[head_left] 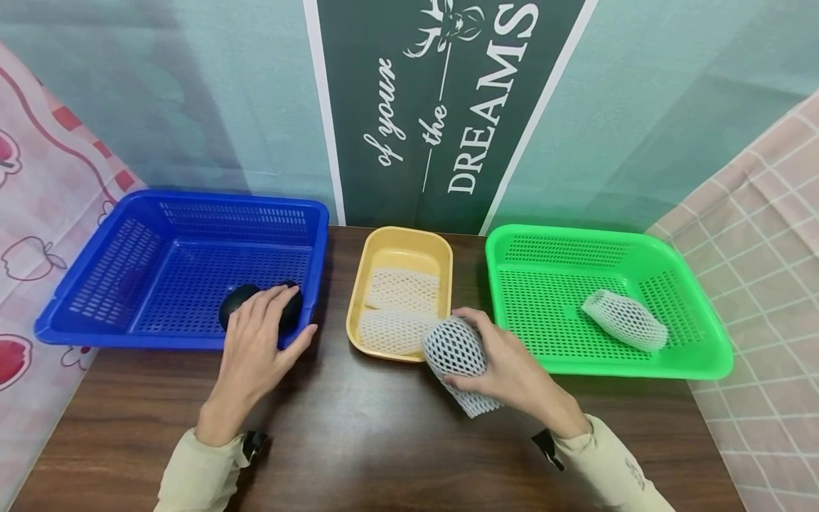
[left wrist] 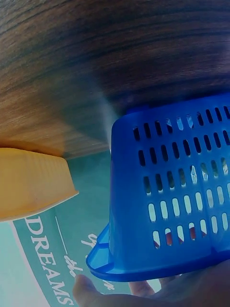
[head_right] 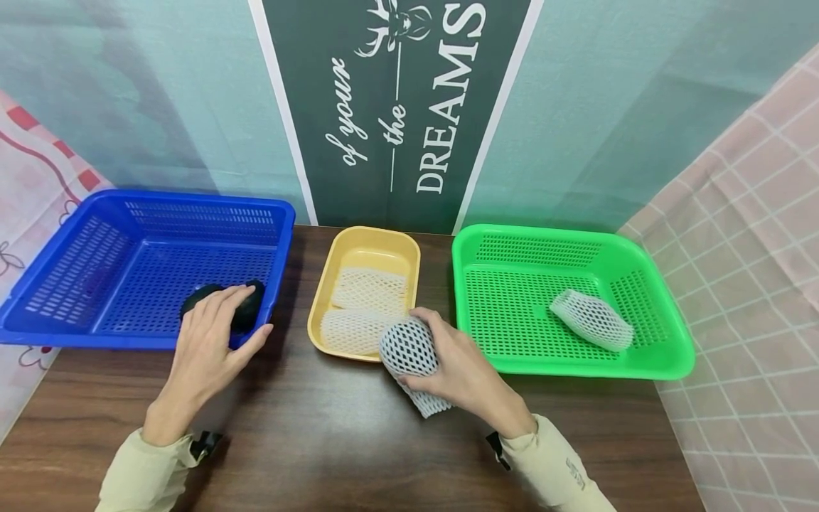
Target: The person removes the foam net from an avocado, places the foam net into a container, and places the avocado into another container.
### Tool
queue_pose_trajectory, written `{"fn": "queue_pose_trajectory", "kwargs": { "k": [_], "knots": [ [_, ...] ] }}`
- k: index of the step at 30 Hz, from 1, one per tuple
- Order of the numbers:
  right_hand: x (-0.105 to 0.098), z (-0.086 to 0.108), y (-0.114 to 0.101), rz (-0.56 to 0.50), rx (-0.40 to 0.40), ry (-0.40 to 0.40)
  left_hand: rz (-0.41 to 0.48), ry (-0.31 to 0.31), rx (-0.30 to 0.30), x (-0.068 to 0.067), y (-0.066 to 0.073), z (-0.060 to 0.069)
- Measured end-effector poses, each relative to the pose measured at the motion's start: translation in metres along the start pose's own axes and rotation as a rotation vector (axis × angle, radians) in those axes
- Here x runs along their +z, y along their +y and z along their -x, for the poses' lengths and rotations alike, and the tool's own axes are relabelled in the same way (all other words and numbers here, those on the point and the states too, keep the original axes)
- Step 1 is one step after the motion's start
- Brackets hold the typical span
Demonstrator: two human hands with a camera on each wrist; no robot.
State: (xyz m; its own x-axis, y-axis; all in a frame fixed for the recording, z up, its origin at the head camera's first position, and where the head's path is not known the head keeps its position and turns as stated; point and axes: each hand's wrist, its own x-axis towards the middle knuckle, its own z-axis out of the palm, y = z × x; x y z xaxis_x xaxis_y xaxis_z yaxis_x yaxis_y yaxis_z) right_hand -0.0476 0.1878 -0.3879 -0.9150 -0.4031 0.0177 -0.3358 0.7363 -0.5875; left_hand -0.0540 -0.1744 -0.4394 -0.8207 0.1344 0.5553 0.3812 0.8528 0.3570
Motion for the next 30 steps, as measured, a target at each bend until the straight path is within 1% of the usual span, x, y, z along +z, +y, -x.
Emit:
{"fn": "queue_pose_trajectory", "kwargs": {
  "k": [3,7,13,18,24,30],
  "knots": [
    [0.005,0.003,-0.002,0.007,-0.014,-0.007,0.035,0.017,0.013,-0.001,0.001,0.000],
    [0.012,0.007,-0.003,0.002,-0.056,-0.013,0.076,0.025,0.036,-0.002,0.004,0.001],
    [0.016,0.012,-0.004,-0.018,-0.075,-0.034,0.102,0.024,0.055,-0.001,0.009,0.002],
    [0.021,0.015,-0.005,-0.038,-0.097,-0.083,0.150,0.004,0.091,0.001,0.015,0.003],
    [0.030,0.017,-0.006,-0.032,-0.132,-0.126,0.200,-0.015,0.138,0.005,0.025,0.007],
    [0.039,0.019,-0.006,-0.046,-0.135,-0.177,0.227,-0.051,0.145,0.007,0.035,0.010]
  ]
}}
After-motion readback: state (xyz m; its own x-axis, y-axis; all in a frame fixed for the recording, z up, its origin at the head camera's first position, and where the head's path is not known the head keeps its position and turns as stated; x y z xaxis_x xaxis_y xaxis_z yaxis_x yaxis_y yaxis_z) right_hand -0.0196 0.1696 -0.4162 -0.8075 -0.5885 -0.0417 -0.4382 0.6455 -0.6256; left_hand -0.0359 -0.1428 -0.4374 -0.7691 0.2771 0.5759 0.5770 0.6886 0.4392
